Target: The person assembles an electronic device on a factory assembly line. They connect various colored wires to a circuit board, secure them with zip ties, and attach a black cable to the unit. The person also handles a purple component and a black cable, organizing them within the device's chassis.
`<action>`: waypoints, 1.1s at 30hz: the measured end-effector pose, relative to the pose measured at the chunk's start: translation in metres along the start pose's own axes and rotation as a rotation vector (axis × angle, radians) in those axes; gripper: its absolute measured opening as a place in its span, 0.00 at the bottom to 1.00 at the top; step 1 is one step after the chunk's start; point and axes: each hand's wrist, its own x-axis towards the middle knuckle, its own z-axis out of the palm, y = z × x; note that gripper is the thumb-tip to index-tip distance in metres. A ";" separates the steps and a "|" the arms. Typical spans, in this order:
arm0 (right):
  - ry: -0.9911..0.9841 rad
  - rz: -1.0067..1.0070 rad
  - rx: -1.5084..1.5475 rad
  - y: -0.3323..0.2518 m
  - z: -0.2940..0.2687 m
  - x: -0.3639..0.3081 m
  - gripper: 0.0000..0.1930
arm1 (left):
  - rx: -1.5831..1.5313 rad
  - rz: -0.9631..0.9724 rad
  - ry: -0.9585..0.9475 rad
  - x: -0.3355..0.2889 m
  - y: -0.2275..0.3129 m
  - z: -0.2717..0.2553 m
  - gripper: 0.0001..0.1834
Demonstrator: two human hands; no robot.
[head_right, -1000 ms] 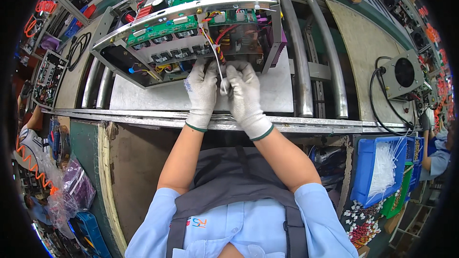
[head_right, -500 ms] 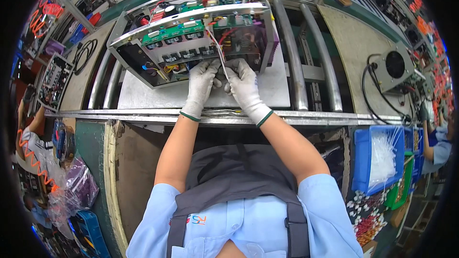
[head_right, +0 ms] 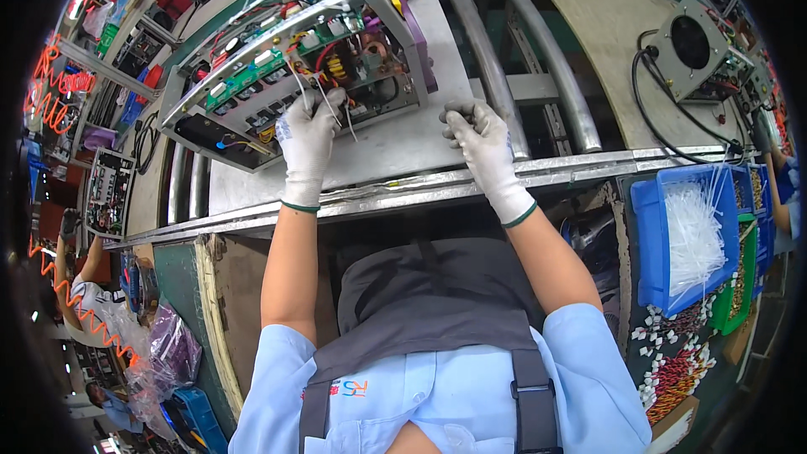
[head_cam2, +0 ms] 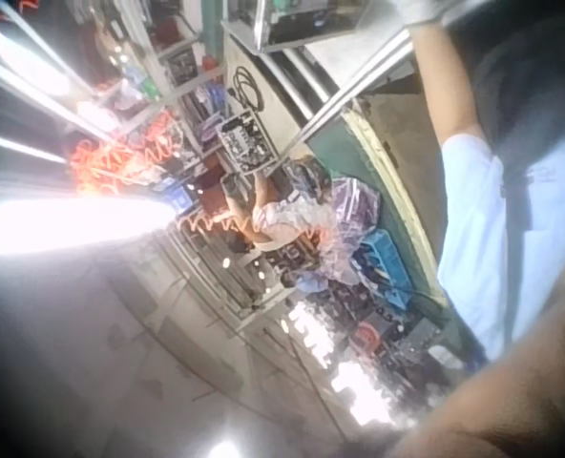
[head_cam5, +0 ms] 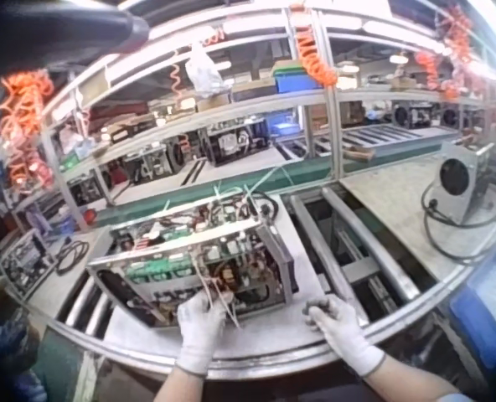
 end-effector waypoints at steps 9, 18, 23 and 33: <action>-0.163 -0.114 -0.306 0.002 0.026 0.009 0.12 | 0.259 0.033 0.008 -0.001 0.022 -0.007 0.22; -0.198 -0.266 -0.695 0.005 0.103 0.039 0.16 | -0.220 -0.047 0.096 -0.023 -0.017 0.004 0.16; -0.129 -0.429 -0.692 0.023 0.101 0.049 0.13 | -0.509 -0.187 0.018 -0.018 -0.007 0.022 0.17; -0.210 -0.326 -0.567 0.018 0.083 0.027 0.15 | -0.355 -0.139 -0.016 -0.019 -0.021 0.013 0.16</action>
